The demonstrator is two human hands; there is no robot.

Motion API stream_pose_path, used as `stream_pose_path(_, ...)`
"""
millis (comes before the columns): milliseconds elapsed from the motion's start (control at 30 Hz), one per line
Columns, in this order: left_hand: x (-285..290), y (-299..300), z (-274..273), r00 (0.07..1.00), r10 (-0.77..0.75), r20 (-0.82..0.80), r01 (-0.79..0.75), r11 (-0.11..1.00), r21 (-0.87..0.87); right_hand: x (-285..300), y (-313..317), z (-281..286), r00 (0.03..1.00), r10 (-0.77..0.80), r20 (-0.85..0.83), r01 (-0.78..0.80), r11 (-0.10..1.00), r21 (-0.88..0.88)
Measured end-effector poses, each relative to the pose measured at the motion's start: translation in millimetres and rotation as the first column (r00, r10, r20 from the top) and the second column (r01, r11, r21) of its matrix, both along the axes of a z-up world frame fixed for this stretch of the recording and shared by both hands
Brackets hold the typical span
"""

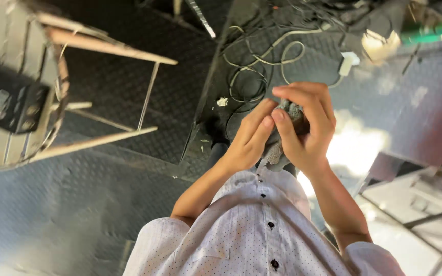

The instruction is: Cleaning a Marshall amplifier and a direct box with a cloth.

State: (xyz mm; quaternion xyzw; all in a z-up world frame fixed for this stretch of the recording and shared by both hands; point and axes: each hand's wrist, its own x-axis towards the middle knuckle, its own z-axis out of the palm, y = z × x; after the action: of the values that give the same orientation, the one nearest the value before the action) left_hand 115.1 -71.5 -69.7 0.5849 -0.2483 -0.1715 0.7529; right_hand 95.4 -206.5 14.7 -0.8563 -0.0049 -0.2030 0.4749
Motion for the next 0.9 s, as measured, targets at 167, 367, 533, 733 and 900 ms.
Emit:
stream_pose_path(167,-25,-80,-19,0.933,-0.051,-0.357,0.068,0.997,0.033,-51,-72,-13,0.988,-0.139,-0.060,0.139,0.990,-0.006)
stream_pose_path(367,-69,-211,-9,0.864,-0.127,-0.488,0.106,0.992,-0.071,-125,-181,-2,0.983,-0.176,-0.057,0.170,0.981,-0.099)
stream_pose_path(533,-131,-324,-22,0.938,-0.174,-0.299,0.149,0.983,-0.106,-202,-274,-10,0.919,-0.386,-0.084,0.373,0.918,-0.137)
stream_pose_path(733,-180,-411,9,0.855,-0.492,-0.166,0.466,0.868,-0.171,-271,-356,-49,0.767,-0.605,-0.215,0.639,0.689,0.342)
stream_pose_path(900,-190,-465,10,0.860,-0.498,-0.111,0.505,0.862,0.050,-278,-393,-61,0.741,-0.670,0.040,0.539,0.630,0.560)
